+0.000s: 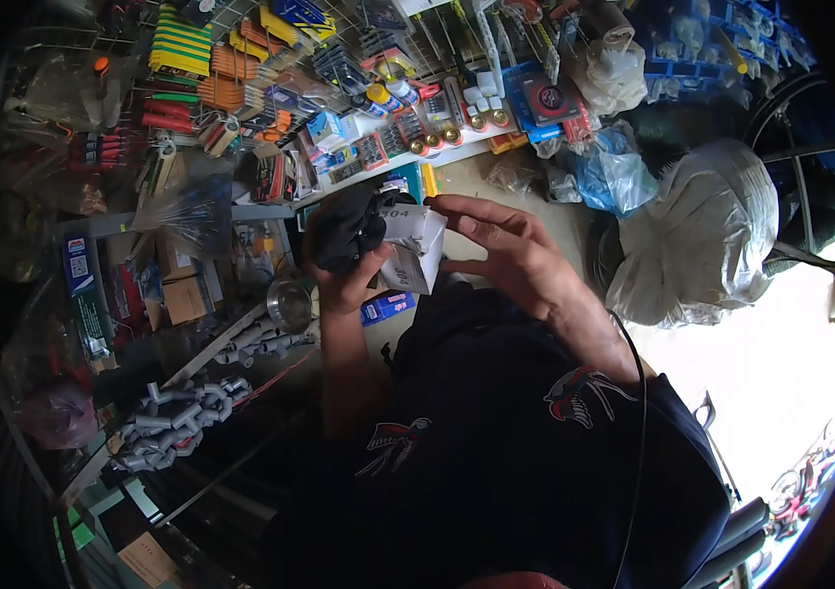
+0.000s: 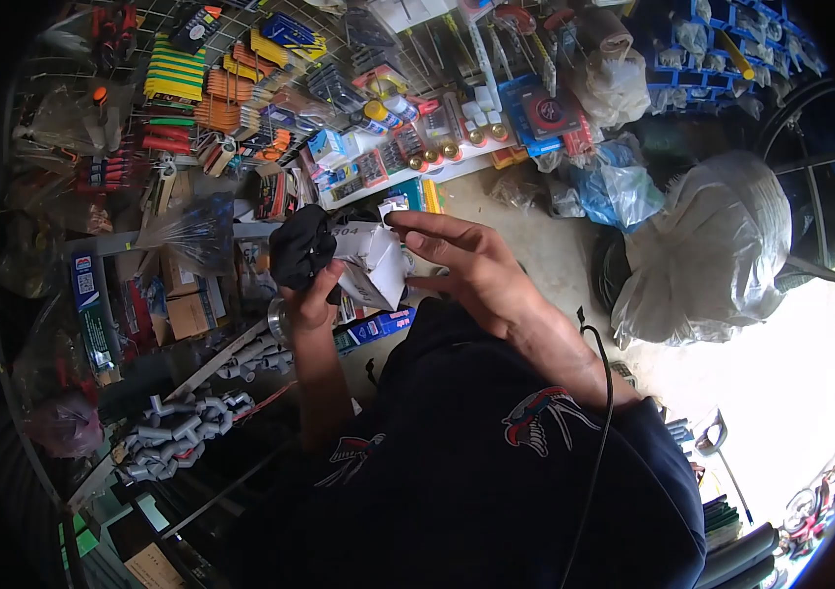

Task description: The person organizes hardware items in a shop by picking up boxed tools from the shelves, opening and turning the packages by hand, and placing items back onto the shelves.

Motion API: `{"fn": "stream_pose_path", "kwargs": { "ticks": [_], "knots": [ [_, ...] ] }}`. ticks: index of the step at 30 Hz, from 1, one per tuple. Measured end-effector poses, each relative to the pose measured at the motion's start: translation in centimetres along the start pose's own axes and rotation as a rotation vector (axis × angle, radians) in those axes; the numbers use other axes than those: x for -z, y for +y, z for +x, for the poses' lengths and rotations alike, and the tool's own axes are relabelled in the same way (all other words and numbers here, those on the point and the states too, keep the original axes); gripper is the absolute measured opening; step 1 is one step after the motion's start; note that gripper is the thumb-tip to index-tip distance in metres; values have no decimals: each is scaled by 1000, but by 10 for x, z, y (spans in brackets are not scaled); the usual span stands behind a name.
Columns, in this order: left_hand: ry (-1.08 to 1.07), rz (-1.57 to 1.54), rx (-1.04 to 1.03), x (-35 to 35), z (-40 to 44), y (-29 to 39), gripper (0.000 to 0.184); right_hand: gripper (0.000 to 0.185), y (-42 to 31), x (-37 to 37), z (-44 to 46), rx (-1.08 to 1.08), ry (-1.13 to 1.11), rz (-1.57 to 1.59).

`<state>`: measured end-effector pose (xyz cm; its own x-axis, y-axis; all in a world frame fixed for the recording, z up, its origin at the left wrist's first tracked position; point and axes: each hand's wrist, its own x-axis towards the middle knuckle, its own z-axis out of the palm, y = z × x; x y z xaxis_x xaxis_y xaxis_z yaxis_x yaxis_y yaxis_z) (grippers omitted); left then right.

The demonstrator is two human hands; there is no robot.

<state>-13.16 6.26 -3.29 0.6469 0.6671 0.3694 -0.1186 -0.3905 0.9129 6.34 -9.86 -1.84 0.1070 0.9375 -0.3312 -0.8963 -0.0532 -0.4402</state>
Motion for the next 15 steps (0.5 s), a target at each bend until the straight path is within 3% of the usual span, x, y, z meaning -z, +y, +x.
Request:
{"fn": "stream_pose_path", "kwargs": {
  "ticks": [1,3,4,7,11,15],
  "knots": [
    [110,-82,99,-2,-7,-7,58,38,7,2,4,1,-4,2],
    [60,-114,60,-6,-12,-19,58,30,25,12,12,203,-37,-62],
    [66,-84,42,-8,-13,-25,57,20,26,12,12,208,-30,-44],
    [101,-97,16,-13,-19,-37,53,18,31,16,16,234,14,-127],
    [116,-229,80,-17,-24,-47,60,17,31,13,15,242,83,-169],
    [114,-179,87,-12,-26,-48,61,28,21,13,13,47,97,-199]
  ]
}}
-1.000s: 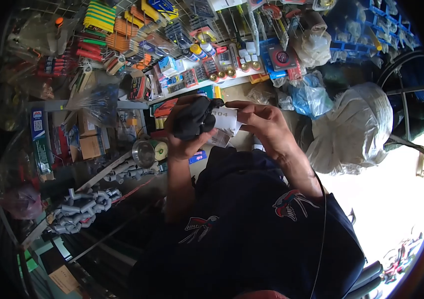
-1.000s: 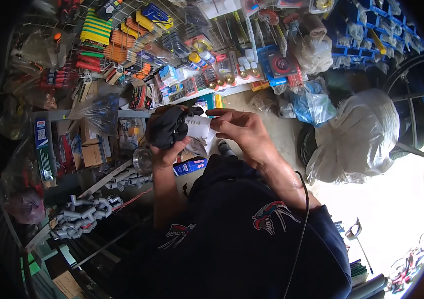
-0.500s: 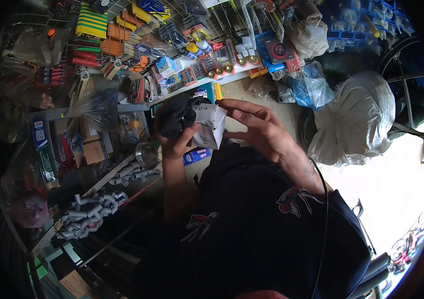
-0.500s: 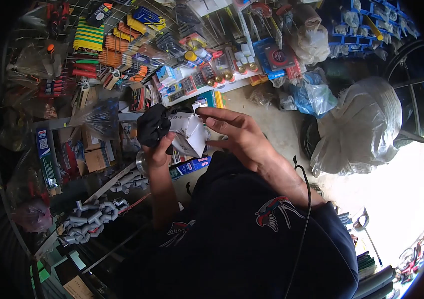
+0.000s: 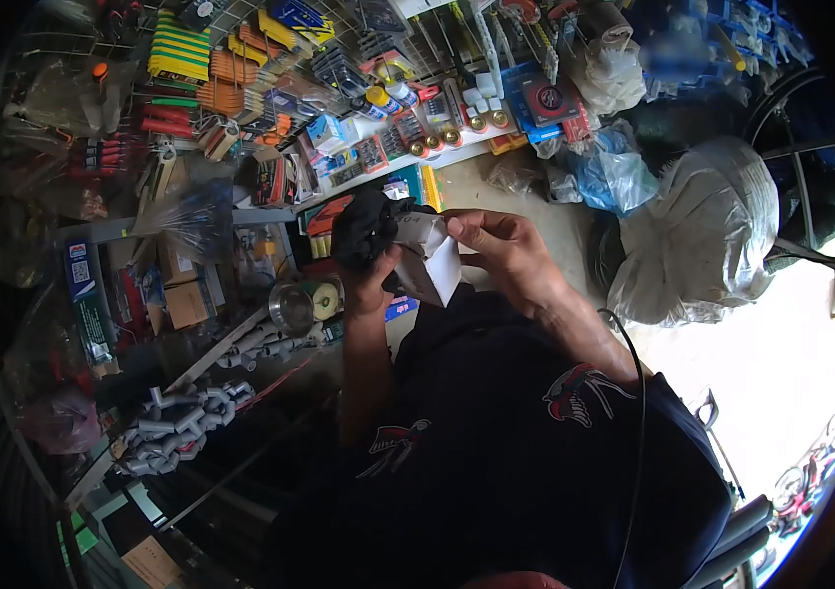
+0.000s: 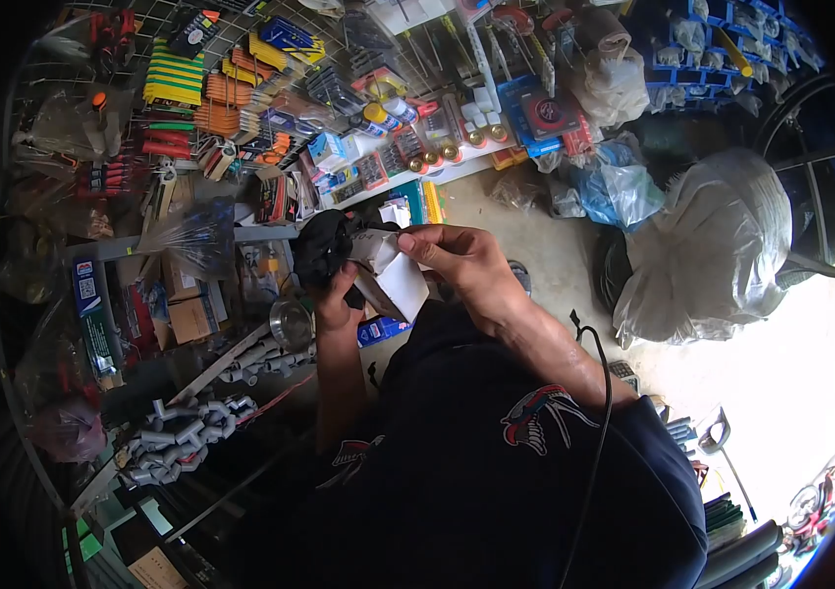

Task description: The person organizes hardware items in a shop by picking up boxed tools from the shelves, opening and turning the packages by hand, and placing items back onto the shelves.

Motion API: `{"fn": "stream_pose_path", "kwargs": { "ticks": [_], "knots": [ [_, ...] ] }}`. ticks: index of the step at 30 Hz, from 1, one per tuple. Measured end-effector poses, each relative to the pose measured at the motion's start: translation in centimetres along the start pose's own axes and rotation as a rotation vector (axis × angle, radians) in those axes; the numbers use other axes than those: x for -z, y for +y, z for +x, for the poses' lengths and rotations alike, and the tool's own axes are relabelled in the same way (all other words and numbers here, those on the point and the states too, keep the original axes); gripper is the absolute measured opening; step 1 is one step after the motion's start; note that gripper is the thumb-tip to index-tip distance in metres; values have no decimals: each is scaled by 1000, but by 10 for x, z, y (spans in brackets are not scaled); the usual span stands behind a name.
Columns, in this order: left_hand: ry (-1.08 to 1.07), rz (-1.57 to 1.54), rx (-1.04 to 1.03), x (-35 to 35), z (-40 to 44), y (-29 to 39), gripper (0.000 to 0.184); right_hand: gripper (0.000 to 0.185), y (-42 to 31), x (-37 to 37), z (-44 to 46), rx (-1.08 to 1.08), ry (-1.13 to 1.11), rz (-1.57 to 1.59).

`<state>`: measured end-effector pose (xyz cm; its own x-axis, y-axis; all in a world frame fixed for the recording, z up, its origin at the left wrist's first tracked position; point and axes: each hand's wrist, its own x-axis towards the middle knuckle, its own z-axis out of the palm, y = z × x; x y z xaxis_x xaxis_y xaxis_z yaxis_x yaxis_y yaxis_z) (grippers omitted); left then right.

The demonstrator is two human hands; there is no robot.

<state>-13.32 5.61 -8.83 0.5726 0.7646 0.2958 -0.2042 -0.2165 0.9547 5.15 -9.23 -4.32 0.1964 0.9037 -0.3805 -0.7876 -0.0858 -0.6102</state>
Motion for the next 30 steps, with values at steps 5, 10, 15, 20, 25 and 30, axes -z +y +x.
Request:
{"fn": "stream_pose_path", "kwargs": {
  "ticks": [5,10,15,20,25,30],
  "knots": [
    [-107,59,64,-4,5,34,56,36,-1,13,-2,-74,-5,8],
    [-287,111,-33,-6,19,59,54,40,5,17,-6,-192,-65,86],
    [-251,124,-19,-6,18,60,54,40,10,4,-2,-201,-33,149],
    [-11,36,88,4,-9,-2,62,32,18,-3,2,-25,-9,145],
    [151,-514,394,2,-32,-37,62,17,25,4,9,68,-68,111],
    [132,-523,433,2,-37,-35,62,18,24,-6,2,147,-4,87]
  ]
}}
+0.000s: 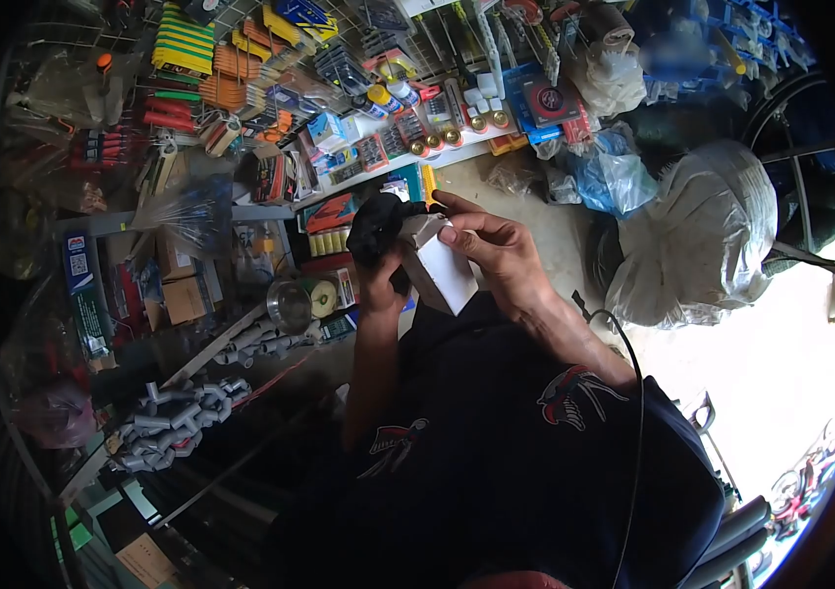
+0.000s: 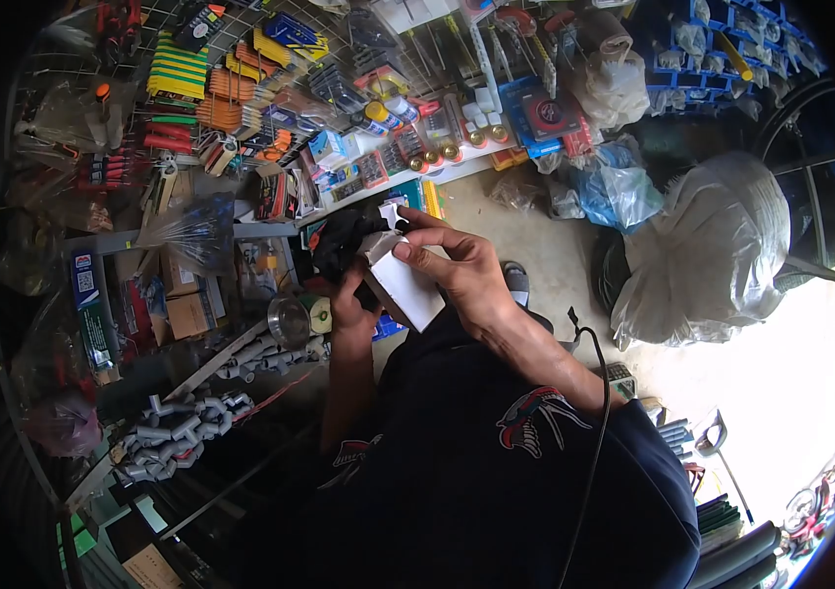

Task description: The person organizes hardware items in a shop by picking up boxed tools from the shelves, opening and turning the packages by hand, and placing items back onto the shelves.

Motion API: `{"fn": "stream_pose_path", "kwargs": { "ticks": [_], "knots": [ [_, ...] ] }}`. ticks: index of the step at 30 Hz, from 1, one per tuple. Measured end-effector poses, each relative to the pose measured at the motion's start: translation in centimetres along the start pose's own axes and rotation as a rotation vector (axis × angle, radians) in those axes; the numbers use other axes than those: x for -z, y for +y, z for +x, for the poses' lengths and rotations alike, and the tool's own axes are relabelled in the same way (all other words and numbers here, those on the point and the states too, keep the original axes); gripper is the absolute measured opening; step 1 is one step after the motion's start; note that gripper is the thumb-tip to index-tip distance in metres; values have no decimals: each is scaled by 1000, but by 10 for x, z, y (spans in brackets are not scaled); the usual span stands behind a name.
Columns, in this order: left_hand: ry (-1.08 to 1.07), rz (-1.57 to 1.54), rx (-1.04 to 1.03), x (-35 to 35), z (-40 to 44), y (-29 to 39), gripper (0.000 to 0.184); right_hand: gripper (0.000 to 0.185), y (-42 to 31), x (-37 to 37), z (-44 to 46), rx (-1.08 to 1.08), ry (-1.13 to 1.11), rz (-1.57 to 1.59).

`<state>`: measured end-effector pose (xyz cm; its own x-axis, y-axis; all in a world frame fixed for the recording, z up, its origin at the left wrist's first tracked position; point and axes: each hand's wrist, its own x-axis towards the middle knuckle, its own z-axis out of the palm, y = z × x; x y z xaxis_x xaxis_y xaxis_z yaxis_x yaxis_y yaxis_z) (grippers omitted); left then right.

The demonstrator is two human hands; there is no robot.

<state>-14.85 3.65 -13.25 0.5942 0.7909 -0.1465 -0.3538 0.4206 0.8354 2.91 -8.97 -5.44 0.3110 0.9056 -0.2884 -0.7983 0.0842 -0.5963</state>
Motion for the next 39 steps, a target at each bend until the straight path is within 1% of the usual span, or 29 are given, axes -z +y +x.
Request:
{"fn": "stream_pose_path", "kwargs": {
  "ticks": [2,3,5,6,8,9,10,12,13,14,16,17,19,20,22,24,26,27,28,30,31,32,33,34,35,36,37,38,39],
  "knots": [
    [-1,79,-22,3,1,2,61,20,1,-2,-2,95,38,-157],
    [-2,105,-30,1,2,5,60,20,0,-1,-1,96,38,-157],
    [-81,328,-191,-17,2,20,59,22,-1,-1,-1,72,31,-185],
    [-84,330,-190,-15,2,22,59,22,-2,0,-3,74,31,-182],
    [-81,436,-209,-10,2,24,58,27,-6,0,-5,112,10,-338],
    [-81,470,-217,-7,3,23,57,31,-7,-7,-8,251,37,-418],
    [-55,332,-173,-4,1,20,59,31,-13,-8,-10,253,35,-419],
    [-27,191,-133,-7,1,17,60,33,-25,-8,-12,739,-85,-1088],
    [-39,173,-137,-12,1,17,60,34,-26,-8,-13,731,-143,-1099],
    [-52,155,-140,-16,0,19,60,34,-24,-8,-15,729,-147,-1099],
    [-54,143,-119,-16,-1,19,60,34,-21,-7,-17,737,-93,-1242],
    [-56,131,-94,-16,-3,19,60,34,-19,-8,-18,737,-96,-1242],
    [-43,169,-90,-21,-6,23,59,33,-18,-10,-19,786,-72,-1383],
    [-32,209,-82,-24,-6,25,59,33,-17,-9,-19,788,-74,-1385],
    [-48,213,-93,-24,-8,28,59,33,-13,-6,-20,583,-178,-1134],
    [-63,220,-110,-22,-8,29,59,33,-16,-7,-22,599,-185,-1122],
    [-32,221,-131,-13,-7,23,58,35,-19,-7,-24,715,-100,-1105],
    [-22,220,-140,-11,-5,21,57,37,-21,-7,-25,806,-30,-1075],
    [-1,190,-126,-9,-5,18,57,37,-19,-7,-25,810,-36,-1077],
    [25,154,-118,-9,-6,14,57,37,-11,-3,-24,469,-25,-616],
    [6,101,-105,-21,-8,17,56,37,-10,-2,-21,429,-79,-646],
    [-15,50,-93,-35,-9,21,55,37,-6,0,-18,430,-83,-650],
    [-54,118,-136,-51,-9,25,53,36,-1,2,-14,414,-87,-652],
    [-16,113,-115,-59,-10,25,50,36,4,5,-11,396,-90,-655],
    [-42,154,-115,-62,-9,25,49,34,8,8,-10,349,-66,-631],
    [-68,193,-118,-65,-7,24,47,34,16,15,-6,347,-72,-638],
    [12,181,-113,-69,-8,19,43,35,26,23,0,358,-59,-622],
    [18,175,-116,-73,-6,13,43,36,33,29,2,365,-45,-607],
    [111,208,-108,-77,-3,7,42,42,30,24,-5,286,-2,-632]
  ]
}}
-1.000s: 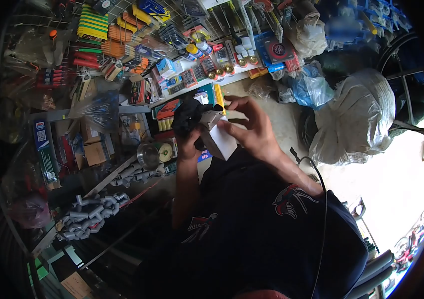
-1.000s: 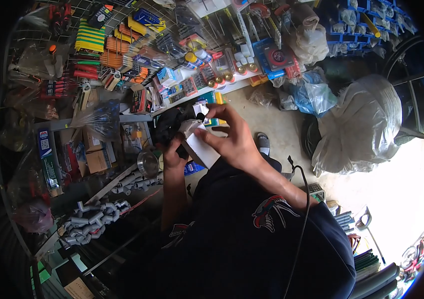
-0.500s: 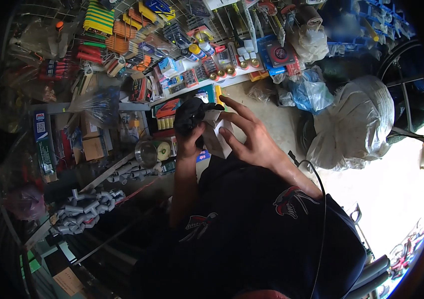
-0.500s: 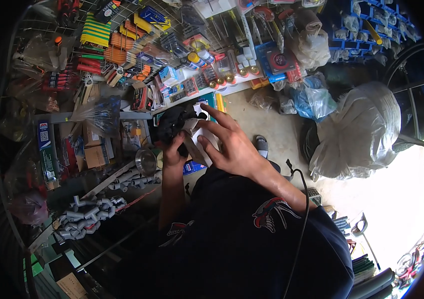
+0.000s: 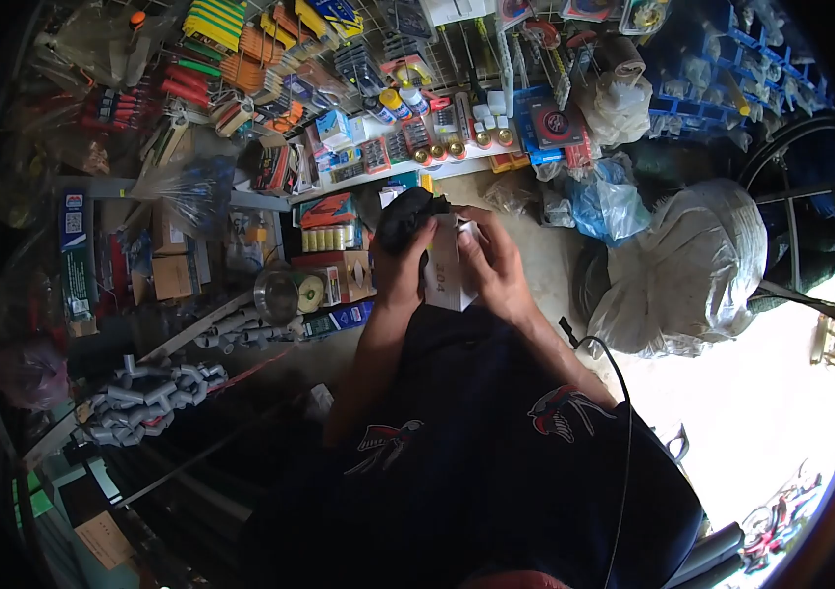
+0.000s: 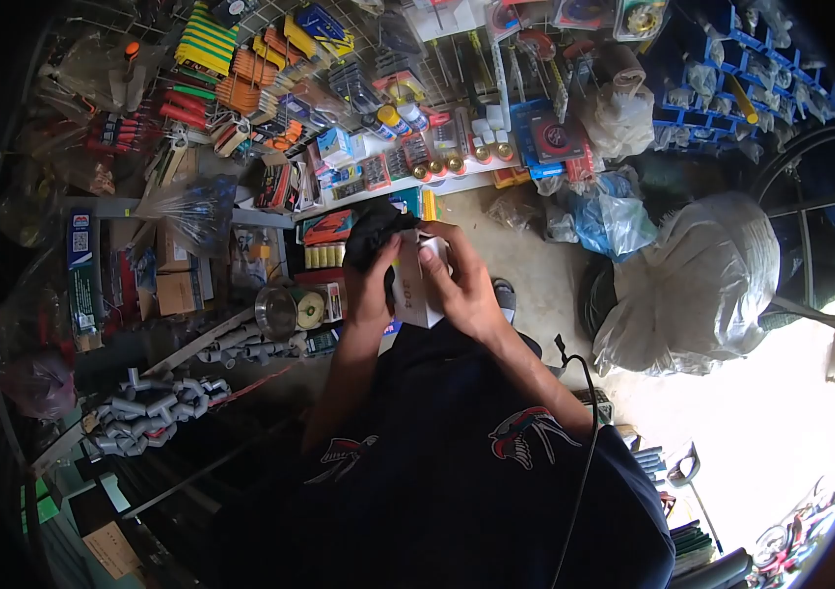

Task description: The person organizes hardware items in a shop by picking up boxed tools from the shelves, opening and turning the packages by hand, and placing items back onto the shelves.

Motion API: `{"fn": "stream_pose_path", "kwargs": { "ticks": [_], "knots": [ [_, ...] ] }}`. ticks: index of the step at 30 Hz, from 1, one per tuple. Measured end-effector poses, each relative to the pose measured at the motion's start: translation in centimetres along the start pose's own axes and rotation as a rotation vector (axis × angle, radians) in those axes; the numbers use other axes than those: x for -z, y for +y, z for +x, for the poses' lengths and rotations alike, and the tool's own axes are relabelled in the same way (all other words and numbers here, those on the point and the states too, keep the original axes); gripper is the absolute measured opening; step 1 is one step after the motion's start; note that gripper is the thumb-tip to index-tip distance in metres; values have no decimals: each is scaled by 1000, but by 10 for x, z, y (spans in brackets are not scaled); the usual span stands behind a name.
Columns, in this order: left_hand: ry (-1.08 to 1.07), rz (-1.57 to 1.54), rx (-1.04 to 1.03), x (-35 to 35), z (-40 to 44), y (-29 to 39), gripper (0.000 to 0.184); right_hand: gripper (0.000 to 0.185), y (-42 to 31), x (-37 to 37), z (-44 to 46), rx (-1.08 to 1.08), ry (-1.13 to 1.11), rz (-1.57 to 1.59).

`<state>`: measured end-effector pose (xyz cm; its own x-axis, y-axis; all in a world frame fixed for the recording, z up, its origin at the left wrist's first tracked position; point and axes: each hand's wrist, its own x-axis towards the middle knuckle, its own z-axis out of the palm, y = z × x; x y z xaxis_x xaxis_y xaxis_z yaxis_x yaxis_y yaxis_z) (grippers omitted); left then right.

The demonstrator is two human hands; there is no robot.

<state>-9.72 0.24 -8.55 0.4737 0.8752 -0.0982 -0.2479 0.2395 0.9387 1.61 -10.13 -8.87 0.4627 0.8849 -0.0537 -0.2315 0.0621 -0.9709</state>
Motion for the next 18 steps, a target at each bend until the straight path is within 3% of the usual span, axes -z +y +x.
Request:
{"fn": "stream_pose_path", "kwargs": {
  "ticks": [1,4,7,9,18],
  "knots": [
    [91,40,19,-2,1,-4,41,49,0,-1,-5,21,15,-113],
    [82,234,67,3,7,-9,37,53,6,-4,-4,-17,94,-163],
    [67,347,63,8,20,3,29,54,10,8,0,-217,68,-107],
    [-43,298,155,19,31,15,29,53,12,10,-1,-70,3,-117],
    [-328,317,274,32,48,25,33,52,6,9,0,-4,-164,-160]
  ]
}}
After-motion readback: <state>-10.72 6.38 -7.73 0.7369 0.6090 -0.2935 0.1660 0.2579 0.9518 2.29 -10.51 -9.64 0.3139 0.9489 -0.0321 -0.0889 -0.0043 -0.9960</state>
